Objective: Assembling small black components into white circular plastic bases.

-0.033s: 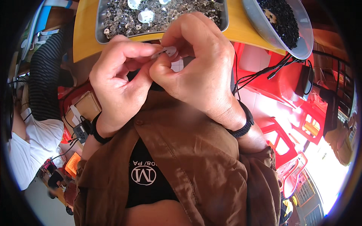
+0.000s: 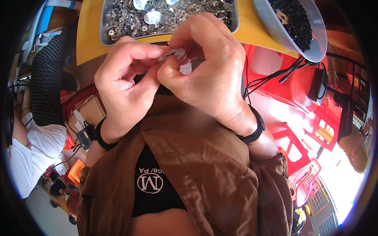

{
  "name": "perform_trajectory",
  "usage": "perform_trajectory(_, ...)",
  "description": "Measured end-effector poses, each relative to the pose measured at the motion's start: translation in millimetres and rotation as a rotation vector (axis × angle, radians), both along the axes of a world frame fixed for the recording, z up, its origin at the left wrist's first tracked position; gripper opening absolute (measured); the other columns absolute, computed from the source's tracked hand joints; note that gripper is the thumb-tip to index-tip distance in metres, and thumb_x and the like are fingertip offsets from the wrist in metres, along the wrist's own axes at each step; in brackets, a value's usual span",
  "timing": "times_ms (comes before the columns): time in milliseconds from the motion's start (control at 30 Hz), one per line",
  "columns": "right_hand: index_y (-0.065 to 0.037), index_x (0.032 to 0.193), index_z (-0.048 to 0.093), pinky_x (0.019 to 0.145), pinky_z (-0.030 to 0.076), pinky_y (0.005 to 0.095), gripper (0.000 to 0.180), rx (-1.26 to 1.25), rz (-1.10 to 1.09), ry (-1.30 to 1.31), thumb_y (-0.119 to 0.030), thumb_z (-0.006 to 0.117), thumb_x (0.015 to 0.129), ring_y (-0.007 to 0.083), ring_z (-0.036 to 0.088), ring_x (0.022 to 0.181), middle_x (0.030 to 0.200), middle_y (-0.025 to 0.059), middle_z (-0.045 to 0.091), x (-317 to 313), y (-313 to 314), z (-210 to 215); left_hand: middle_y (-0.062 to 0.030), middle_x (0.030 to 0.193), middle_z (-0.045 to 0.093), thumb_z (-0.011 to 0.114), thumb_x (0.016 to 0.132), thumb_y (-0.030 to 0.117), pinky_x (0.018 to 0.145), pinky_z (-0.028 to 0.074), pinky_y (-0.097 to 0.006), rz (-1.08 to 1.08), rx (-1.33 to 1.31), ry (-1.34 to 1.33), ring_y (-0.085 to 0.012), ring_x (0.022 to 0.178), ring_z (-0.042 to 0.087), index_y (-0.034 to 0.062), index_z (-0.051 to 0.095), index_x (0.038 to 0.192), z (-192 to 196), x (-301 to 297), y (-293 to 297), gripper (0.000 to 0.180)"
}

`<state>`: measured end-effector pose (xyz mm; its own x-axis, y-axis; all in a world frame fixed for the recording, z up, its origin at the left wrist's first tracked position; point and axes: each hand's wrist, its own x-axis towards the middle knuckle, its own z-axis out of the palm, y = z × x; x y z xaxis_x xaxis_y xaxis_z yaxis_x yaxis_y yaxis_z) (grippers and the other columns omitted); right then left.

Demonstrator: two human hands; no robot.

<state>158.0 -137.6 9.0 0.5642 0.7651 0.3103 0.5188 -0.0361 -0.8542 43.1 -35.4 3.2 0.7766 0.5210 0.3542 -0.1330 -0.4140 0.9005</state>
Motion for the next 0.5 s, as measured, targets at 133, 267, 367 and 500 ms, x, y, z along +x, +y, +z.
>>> perform_trajectory(133,0.000,0.086,0.058,0.059,0.054,0.0220,0.016,0.158,0.016,0.314,0.003,0.065,0.071,0.0116,0.063,0.066,0.075,0.0042,0.059,5,5,-6,-0.0058,0.083,0.058,0.059,0.076,-0.014,0.065,0.052,-0.022,0.015,-0.337,-0.025,-0.0097,0.073,0.059,-0.0029,0.058,0.091,1,5,-1,0.019)
perform_trajectory(267,0.004,0.097,0.056,0.063,0.054,0.0217,0.020,0.096,0.117,0.748,0.005,0.063,0.078,0.0112,0.065,0.073,0.084,0.0090,0.065,8,-2,-2,-0.0056,0.087,0.056,0.062,0.082,-0.003,0.072,0.052,-0.024,-0.035,-0.628,0.077,-0.0107,0.078,0.058,-0.0036,0.055,0.099,2,1,4,0.018)
perform_trajectory(367,0.003,0.093,0.059,0.063,0.053,0.0198,0.017,0.041,0.053,0.666,0.007,0.063,0.078,0.0092,0.064,0.072,0.082,0.0070,0.065,4,-2,5,-0.0061,0.086,0.060,0.060,0.076,-0.011,0.057,0.052,-0.020,0.022,-0.623,-0.026,-0.0086,0.070,0.061,-0.0024,0.057,0.091,2,7,0,0.017)
perform_trajectory(500,0.002,0.087,0.060,0.061,0.051,0.0179,0.013,0.049,-0.009,0.509,0.007,0.064,0.076,0.0066,0.063,0.069,0.077,0.0041,0.065,-2,-1,4,-0.0056,0.086,0.058,0.062,0.074,-0.009,0.056,0.051,-0.019,0.046,-0.480,-0.067,-0.0086,0.069,0.061,-0.0010,0.056,0.088,-3,10,3,0.018)
